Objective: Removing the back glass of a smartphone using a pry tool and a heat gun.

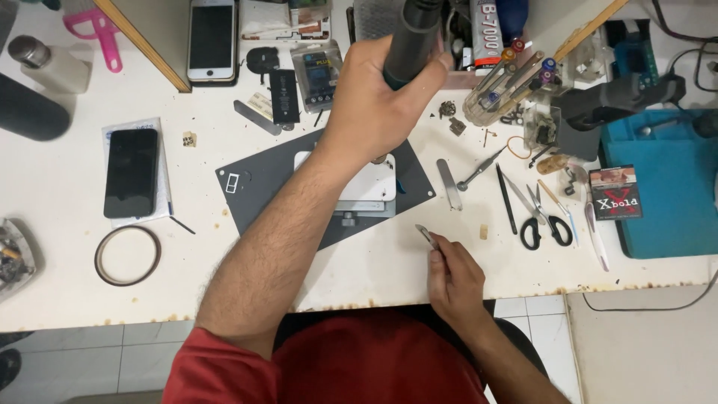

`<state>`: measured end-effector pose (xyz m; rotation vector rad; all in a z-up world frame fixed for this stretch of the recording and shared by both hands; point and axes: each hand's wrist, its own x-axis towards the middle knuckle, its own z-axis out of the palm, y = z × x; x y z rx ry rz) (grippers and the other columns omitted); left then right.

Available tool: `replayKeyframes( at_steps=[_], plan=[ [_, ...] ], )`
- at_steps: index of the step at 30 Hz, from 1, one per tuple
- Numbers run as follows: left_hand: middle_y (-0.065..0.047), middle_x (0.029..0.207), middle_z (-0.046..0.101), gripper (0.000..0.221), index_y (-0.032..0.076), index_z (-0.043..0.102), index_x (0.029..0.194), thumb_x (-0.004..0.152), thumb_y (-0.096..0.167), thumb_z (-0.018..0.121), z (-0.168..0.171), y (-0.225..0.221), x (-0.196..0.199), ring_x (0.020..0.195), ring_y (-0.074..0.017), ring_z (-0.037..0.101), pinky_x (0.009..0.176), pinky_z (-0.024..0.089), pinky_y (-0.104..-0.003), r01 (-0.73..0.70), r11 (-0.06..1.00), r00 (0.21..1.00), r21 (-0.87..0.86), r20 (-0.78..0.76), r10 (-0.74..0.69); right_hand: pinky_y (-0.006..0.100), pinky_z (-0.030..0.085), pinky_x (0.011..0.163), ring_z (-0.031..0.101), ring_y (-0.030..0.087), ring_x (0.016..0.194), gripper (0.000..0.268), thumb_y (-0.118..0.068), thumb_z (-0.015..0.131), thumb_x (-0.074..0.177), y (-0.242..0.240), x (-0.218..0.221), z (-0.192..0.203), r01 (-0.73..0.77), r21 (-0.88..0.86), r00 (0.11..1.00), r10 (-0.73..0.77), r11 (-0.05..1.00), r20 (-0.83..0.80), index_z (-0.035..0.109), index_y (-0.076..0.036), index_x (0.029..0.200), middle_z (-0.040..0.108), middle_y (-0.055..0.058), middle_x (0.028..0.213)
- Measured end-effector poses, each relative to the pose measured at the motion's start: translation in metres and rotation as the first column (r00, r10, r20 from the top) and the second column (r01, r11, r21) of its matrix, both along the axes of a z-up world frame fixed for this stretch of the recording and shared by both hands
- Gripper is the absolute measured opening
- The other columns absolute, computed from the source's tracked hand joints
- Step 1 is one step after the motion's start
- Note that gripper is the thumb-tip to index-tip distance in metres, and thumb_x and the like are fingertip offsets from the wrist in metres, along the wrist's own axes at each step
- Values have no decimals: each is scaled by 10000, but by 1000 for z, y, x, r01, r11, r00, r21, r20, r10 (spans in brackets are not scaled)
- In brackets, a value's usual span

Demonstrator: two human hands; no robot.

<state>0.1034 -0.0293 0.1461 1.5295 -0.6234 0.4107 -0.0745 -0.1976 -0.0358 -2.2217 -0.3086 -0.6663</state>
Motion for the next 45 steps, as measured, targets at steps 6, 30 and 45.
replayKeyframes(
  at_steps=[6, 30, 45],
  plan=[
    [47, 665, 311, 295, 153, 444, 718, 940, 175, 636, 3, 0, -4, 805, -158, 776, 580, 312, -225, 87, 993, 992, -79, -86, -93, 261, 542, 692, 653, 148, 742, 280, -191, 585, 996, 1, -2, -3, 153, 19, 969, -146, 988, -199, 668, -6, 1189, 704, 67, 907],
    [64, 613, 270, 422, 173, 326, 642, 888, 258, 659, 3, 11, -1, 594, -100, 276, 575, 211, -303, 133, 990, 980, -46, -145, -139, 242, 540, 666, 652, 168, 748, 210, -51, 627, 992, 8, 4, 4, 90, -91, 995, -84, 992, 61, 696, 54, 1160, 718, 132, 948],
    [77, 636, 393, 350, 149, 428, 650, 892, 250, 659, 1, 3, 1, 622, -83, 381, 595, 295, -281, 162, 987, 977, -15, -139, -163, 228, 486, 574, 596, 138, 653, 188, -59, 637, 971, 20, 16, 10, -11, 62, 998, 7, 998, 63, 691, 57, 1108, 711, 130, 909]
  ],
)
